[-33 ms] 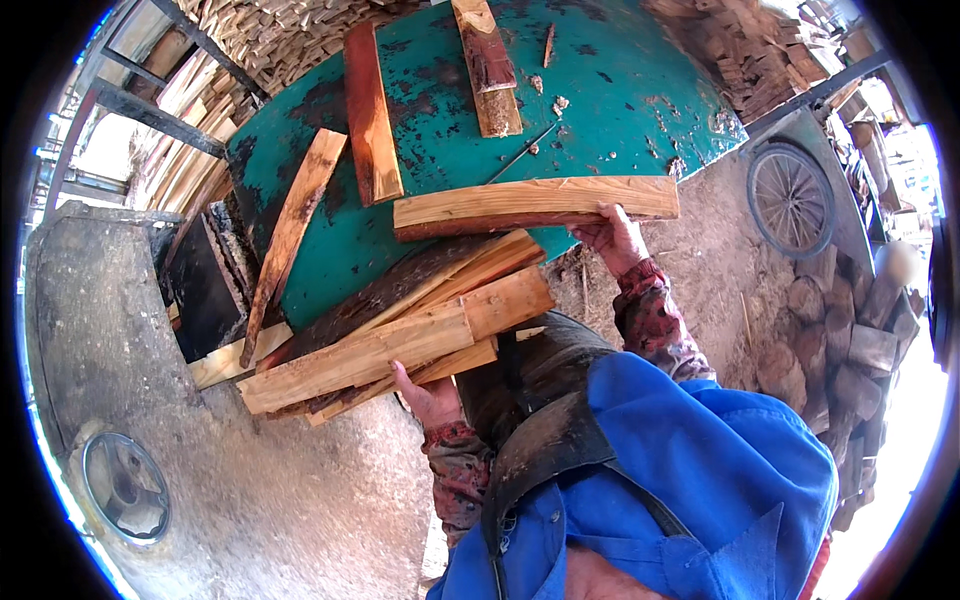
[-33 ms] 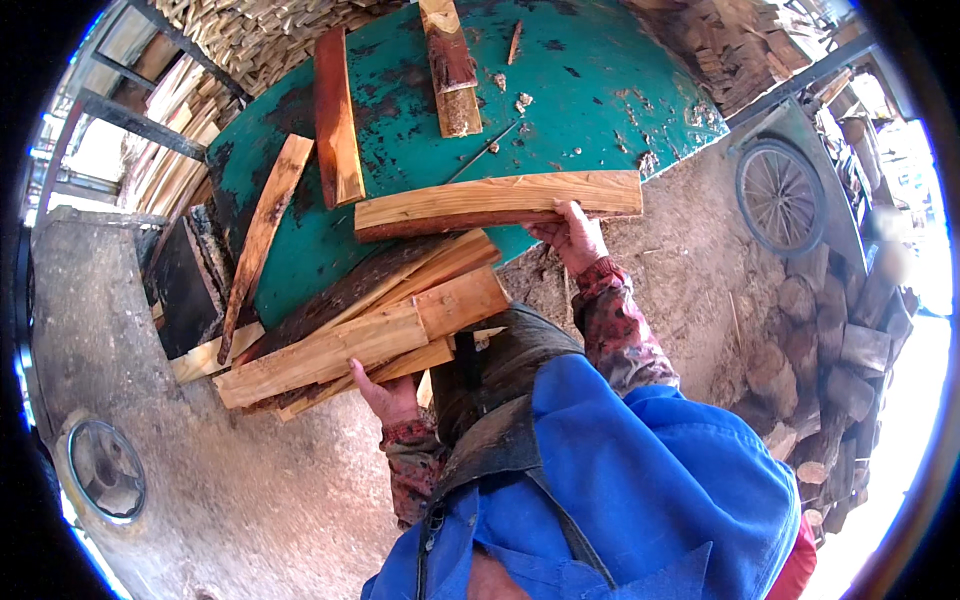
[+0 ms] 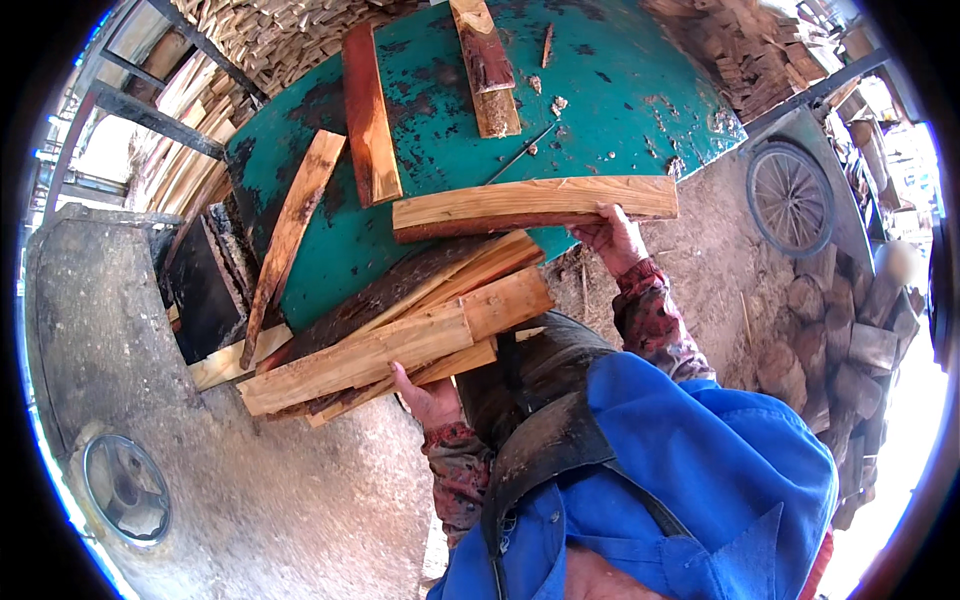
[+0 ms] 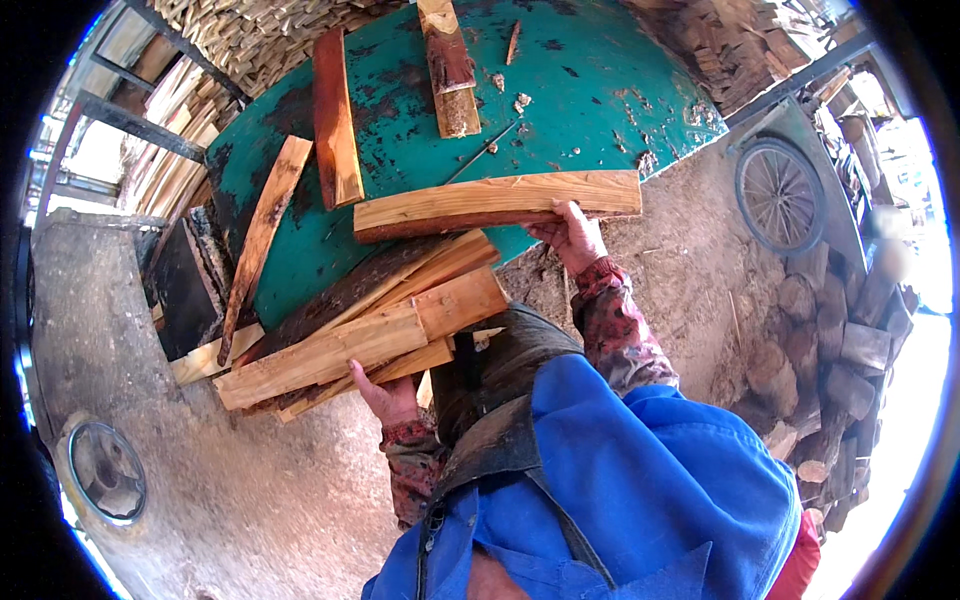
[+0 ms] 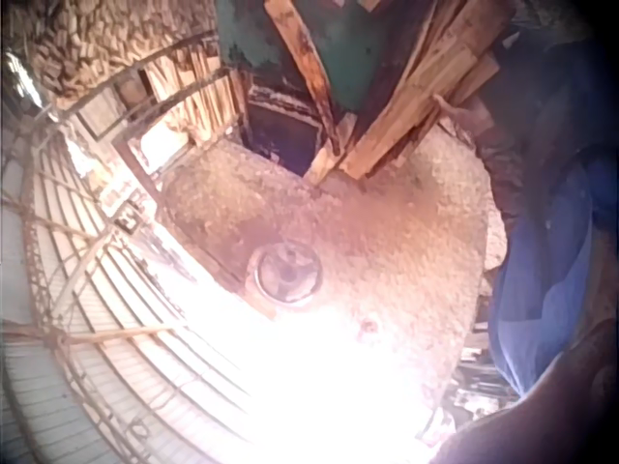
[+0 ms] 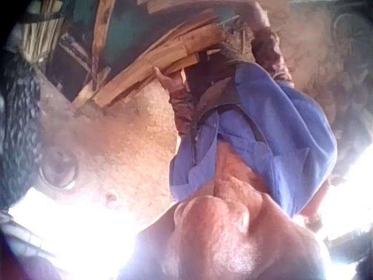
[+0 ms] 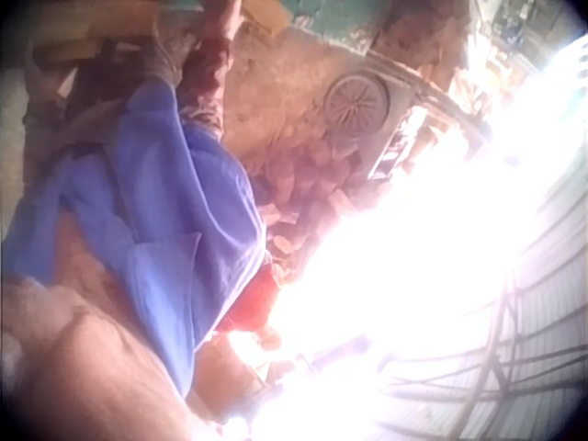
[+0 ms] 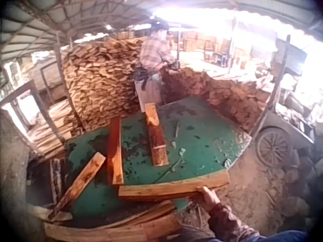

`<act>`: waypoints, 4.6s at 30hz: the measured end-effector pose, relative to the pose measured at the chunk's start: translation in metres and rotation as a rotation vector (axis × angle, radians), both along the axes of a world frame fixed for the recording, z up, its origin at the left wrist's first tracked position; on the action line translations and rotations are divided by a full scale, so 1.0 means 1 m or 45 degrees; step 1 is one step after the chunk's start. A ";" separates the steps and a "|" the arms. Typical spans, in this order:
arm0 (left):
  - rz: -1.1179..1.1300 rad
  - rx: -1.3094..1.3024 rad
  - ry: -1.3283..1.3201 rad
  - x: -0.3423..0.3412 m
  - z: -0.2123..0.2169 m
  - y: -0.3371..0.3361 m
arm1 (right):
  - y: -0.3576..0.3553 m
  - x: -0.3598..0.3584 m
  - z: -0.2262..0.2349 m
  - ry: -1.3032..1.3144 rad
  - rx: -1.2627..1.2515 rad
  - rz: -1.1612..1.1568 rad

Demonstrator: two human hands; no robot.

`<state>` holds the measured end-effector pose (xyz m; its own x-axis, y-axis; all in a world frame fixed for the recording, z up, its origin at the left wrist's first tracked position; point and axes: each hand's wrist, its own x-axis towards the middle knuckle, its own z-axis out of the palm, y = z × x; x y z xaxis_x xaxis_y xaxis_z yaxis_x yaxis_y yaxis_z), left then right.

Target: The person picks up split firewood pieces from a green workbench and stacks them into a metal cart. They repeatedly gather small bundles of wood and place them into the cart, working alongside another person who also handles wood on the bench.

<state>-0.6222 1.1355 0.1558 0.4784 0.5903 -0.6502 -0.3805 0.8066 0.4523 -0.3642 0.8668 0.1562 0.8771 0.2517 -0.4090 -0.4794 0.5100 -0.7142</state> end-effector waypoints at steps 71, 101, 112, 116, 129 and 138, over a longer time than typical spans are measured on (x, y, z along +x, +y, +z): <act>-0.012 0.057 0.149 -0.005 -0.002 0.000 | -0.101 0.056 0.003 -0.252 -1.222 -0.110; 0.210 -0.104 -0.111 -0.008 -0.008 0.010 | 0.487 0.056 0.043 -2.654 -1.537 1.614; 0.179 -0.031 -0.096 -0.009 -0.022 0.007 | 0.385 -0.004 0.114 -2.076 -1.040 1.754; 0.161 -0.111 -0.177 -0.013 -0.016 0.008 | 0.325 -0.026 0.080 -2.252 -0.798 1.956; 0.210 -0.040 -0.097 -0.005 -0.010 0.004 | 0.317 -0.026 0.049 -2.010 -0.968 1.900; 0.202 0.011 -0.063 -0.006 -0.020 -0.003 | 0.288 -0.019 0.040 -1.947 -1.036 1.709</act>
<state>-0.6280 1.1327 0.1358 0.4100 0.6663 -0.6229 -0.5245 0.7309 0.4366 -0.3837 1.1547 0.1965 0.0383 0.9969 -0.0682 0.7914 -0.0719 -0.6071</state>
